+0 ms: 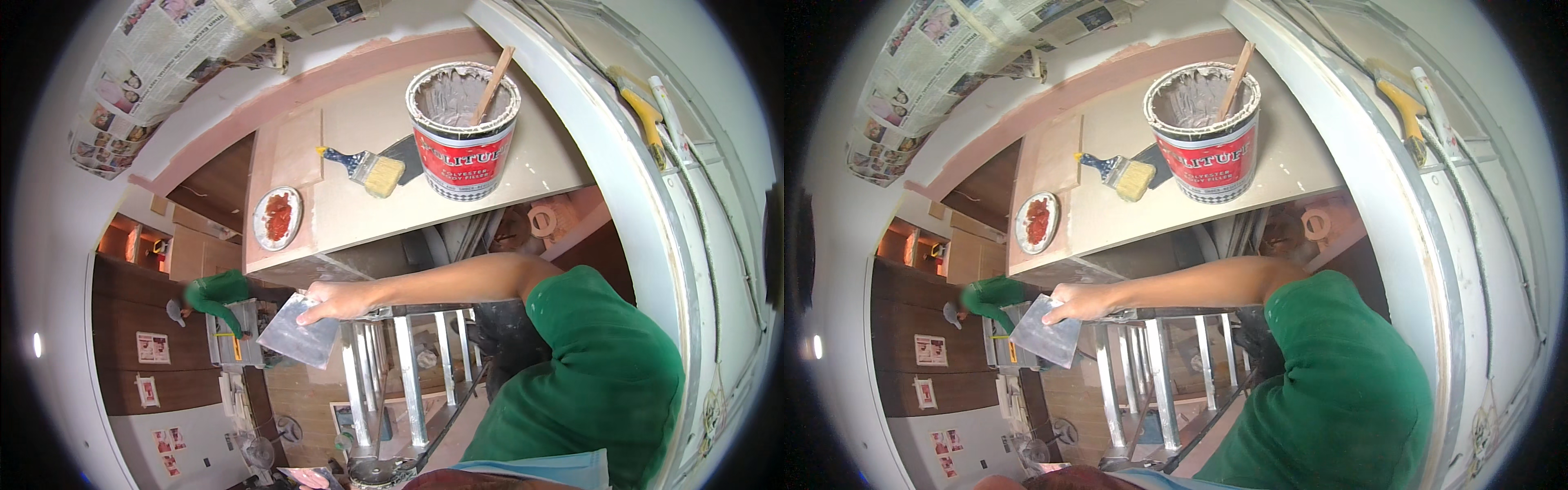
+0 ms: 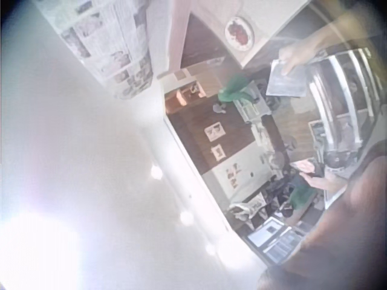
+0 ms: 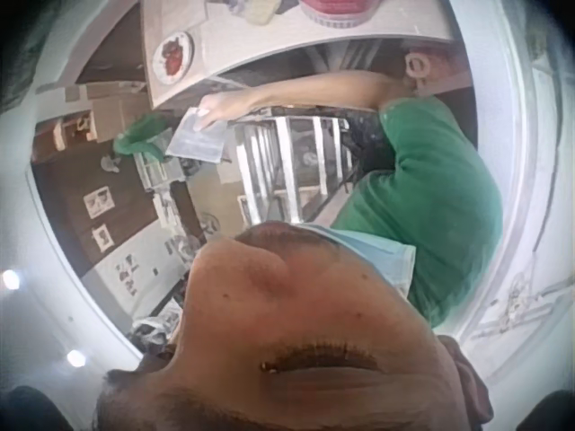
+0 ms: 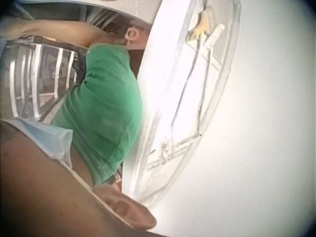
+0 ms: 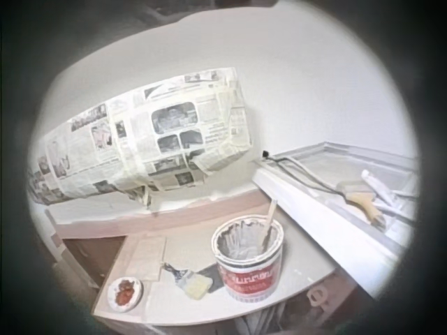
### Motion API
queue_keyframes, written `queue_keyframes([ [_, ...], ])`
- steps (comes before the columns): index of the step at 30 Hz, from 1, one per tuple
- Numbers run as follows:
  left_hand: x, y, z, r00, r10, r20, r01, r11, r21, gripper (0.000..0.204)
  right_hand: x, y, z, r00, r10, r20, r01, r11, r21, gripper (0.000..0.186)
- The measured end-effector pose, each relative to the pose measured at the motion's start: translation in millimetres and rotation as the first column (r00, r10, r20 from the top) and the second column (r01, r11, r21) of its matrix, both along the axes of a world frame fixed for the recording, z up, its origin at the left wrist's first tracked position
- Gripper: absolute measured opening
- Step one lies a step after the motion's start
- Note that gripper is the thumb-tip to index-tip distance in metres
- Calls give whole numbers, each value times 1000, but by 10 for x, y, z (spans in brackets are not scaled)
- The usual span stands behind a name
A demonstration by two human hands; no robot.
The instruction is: The person scoops white plaster from a bucket onto a hawk using a trowel. They then use a sanding block to smooth the plaster on the hawk. Finally, they apply the plaster to a wall section above a counter using the trowel.
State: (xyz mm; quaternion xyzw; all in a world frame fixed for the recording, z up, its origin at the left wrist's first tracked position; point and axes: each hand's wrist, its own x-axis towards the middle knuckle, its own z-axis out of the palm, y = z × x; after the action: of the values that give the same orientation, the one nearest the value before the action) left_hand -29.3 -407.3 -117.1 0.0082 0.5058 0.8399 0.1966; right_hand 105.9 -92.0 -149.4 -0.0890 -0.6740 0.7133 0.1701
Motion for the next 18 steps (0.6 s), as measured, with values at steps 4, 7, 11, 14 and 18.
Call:
queue_keyframes([
  [4, -67, 164, 44, 999, -36, 36, 35, 999, 39, 27, -50, -3, -100, 999, -34, -34, 34, 999, 20, 56],
  [7, -102, 239, 120, 998, -47, 51, 44, 997, 60, 28, -10, 1, -54, 997, -32, -75, 32, 999, -8, 56],
  [11, -162, 367, 293, 998, -50, 28, 50, 998, 23, 28, 49, -39, -83, 1000, -9, -23, 9, 1000, -10, 47],
  [14, -181, 517, 571, 999, -21, 42, 21, 1000, 15, 29, 73, -40, -25, 999, -14, -37, 14, 1000, -9, 50],
  [18, -194, 895, 1055, 999, 28, 40, -28, 1000, 14, 31, 77, 0, 58, 999, -30, 39, 27, 996, 86, 48],
])
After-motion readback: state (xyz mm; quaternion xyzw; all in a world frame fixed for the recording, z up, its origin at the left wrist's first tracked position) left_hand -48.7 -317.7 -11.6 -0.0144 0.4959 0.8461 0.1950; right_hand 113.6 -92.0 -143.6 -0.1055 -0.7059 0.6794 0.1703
